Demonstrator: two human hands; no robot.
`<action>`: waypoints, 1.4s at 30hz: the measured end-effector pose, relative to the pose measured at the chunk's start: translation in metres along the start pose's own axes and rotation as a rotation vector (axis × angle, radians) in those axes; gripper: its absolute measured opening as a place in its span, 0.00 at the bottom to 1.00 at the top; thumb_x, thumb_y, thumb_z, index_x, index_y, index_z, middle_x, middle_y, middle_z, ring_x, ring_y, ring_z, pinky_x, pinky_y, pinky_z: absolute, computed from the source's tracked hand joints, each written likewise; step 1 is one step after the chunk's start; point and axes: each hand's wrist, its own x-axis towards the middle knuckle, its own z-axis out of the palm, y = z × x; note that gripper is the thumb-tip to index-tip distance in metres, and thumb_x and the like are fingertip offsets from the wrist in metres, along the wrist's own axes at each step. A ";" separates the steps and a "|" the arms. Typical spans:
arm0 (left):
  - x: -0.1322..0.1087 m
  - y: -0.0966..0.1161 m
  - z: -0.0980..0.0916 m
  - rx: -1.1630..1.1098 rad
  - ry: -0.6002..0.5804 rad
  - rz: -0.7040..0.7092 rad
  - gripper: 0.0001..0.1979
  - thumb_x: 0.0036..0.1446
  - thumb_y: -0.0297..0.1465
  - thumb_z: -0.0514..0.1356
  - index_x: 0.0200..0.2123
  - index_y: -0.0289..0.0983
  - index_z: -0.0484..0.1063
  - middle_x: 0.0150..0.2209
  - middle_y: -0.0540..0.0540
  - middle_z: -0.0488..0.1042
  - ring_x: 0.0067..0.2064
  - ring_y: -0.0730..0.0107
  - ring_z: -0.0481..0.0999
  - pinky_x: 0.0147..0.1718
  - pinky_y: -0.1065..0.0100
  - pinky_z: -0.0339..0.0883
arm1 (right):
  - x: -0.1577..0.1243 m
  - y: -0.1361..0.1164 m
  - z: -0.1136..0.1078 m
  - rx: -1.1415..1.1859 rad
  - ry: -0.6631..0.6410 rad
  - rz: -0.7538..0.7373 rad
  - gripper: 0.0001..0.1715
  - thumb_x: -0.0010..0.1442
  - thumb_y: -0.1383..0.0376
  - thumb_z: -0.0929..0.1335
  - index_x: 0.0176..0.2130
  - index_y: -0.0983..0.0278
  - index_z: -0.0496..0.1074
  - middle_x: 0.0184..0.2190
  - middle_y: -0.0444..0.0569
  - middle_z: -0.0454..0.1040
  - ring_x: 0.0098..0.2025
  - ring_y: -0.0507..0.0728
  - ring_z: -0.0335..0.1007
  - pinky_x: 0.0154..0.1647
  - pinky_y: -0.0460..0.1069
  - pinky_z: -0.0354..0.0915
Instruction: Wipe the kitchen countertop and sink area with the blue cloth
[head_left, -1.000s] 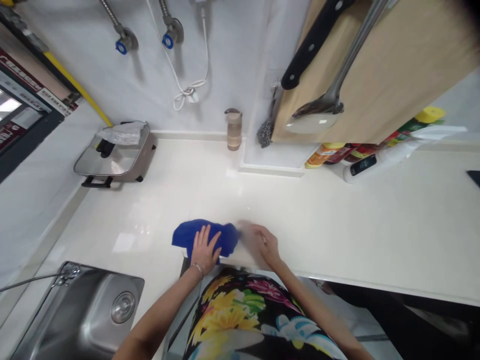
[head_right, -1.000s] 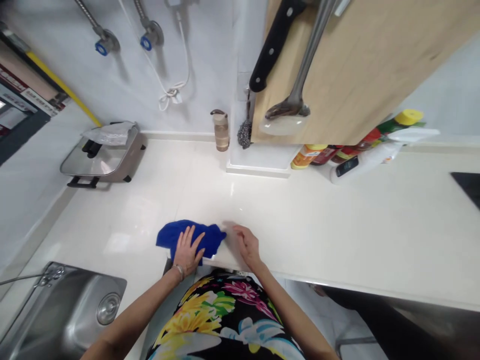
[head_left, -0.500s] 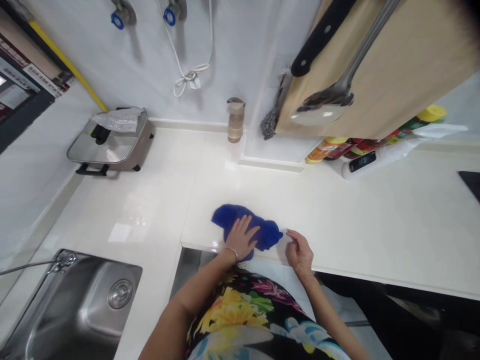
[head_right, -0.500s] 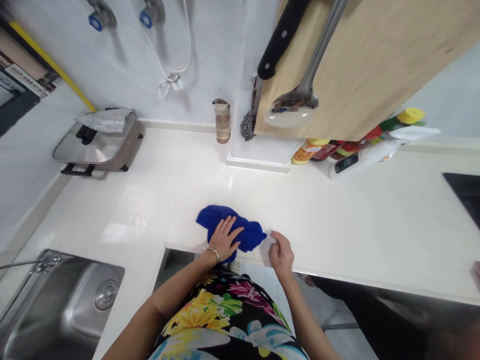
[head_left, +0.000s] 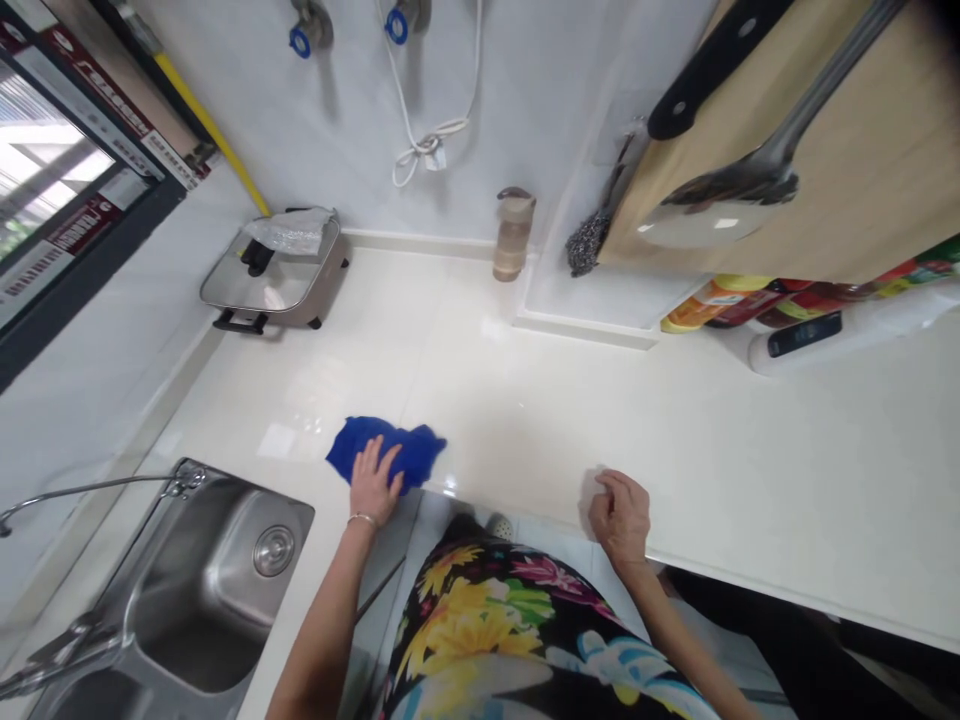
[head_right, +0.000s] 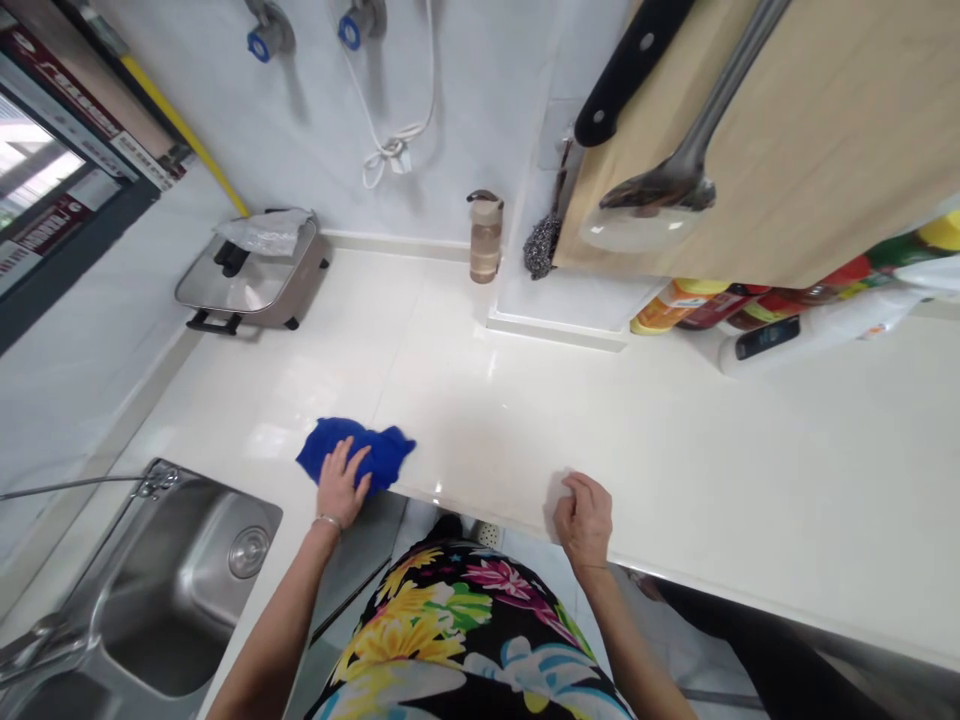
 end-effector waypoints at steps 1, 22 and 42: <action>-0.005 -0.012 -0.003 0.005 0.018 -0.055 0.25 0.64 0.38 0.49 0.62 0.41 0.65 0.70 0.38 0.55 0.71 0.52 0.51 0.67 0.44 0.48 | 0.000 0.000 0.000 0.007 -0.007 0.005 0.18 0.56 0.70 0.62 0.45 0.62 0.73 0.47 0.55 0.73 0.51 0.63 0.68 0.54 0.64 0.68; 0.027 -0.078 -0.016 0.069 0.201 -0.680 0.32 0.64 0.43 0.46 0.67 0.35 0.55 0.71 0.30 0.49 0.71 0.44 0.47 0.66 0.39 0.44 | 0.008 -0.012 -0.002 0.024 -0.015 0.021 0.16 0.58 0.72 0.61 0.44 0.62 0.72 0.45 0.55 0.73 0.50 0.61 0.67 0.54 0.63 0.68; 0.021 0.177 0.044 0.024 -0.264 0.731 0.29 0.63 0.40 0.54 0.67 0.47 0.56 0.72 0.39 0.44 0.72 0.51 0.45 0.67 0.44 0.49 | 0.018 -0.008 -0.022 0.460 0.164 0.362 0.16 0.65 0.64 0.58 0.44 0.61 0.72 0.44 0.51 0.75 0.49 0.58 0.71 0.55 0.58 0.68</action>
